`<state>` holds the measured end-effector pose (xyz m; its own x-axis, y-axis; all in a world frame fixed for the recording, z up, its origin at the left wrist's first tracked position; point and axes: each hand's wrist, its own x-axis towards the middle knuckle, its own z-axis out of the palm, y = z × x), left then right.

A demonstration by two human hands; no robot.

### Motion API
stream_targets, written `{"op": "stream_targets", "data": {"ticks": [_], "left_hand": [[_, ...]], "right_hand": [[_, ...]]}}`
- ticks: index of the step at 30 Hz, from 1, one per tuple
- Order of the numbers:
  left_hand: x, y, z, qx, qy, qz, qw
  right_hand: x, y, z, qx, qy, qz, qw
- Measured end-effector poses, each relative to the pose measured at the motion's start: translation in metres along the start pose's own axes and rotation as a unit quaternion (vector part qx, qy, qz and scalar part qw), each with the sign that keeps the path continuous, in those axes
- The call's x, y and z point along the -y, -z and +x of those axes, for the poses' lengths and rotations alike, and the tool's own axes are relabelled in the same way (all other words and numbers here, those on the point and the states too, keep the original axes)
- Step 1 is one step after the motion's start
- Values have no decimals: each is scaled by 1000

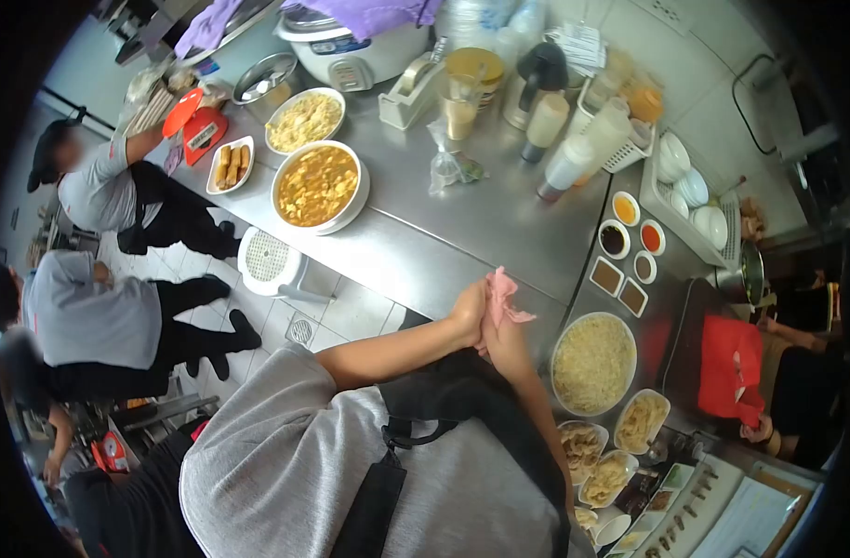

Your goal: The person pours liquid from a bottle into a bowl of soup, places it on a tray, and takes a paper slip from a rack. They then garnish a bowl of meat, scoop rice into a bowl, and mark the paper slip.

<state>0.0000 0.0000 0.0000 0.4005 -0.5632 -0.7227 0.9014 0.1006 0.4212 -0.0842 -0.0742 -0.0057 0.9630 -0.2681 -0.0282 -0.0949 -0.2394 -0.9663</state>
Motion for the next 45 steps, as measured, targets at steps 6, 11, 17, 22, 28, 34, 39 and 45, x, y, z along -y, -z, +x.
{"op": "stream_targets", "data": {"ticks": [6,11,17,22,28,34,39,45], "left_hand": [[-46,5,-18,51,-24,-238,970],[-94,65,4,197,-158,217,943],[-210,175,-53,-132,-562,415,703],[-277,307,-44,-285,-500,336,745],[-260,369,-33,-239,-248,315,884],[-270,364,-12,-113,-374,471,791],[-294,342,-35,-74,-235,467,849],[-304,331,-27,-12,-206,439,875]], "right_hand": [[12,-37,25,-99,-46,-61,992],[20,-54,51,-266,153,-70,949],[48,-16,35,-208,-95,-199,953],[7,9,49,-197,-106,-381,897],[-1,-11,161,-430,-3,-72,900],[-40,60,254,-553,106,-82,822],[-37,59,254,-522,81,-176,831],[88,-30,220,-324,159,-299,883]]}}
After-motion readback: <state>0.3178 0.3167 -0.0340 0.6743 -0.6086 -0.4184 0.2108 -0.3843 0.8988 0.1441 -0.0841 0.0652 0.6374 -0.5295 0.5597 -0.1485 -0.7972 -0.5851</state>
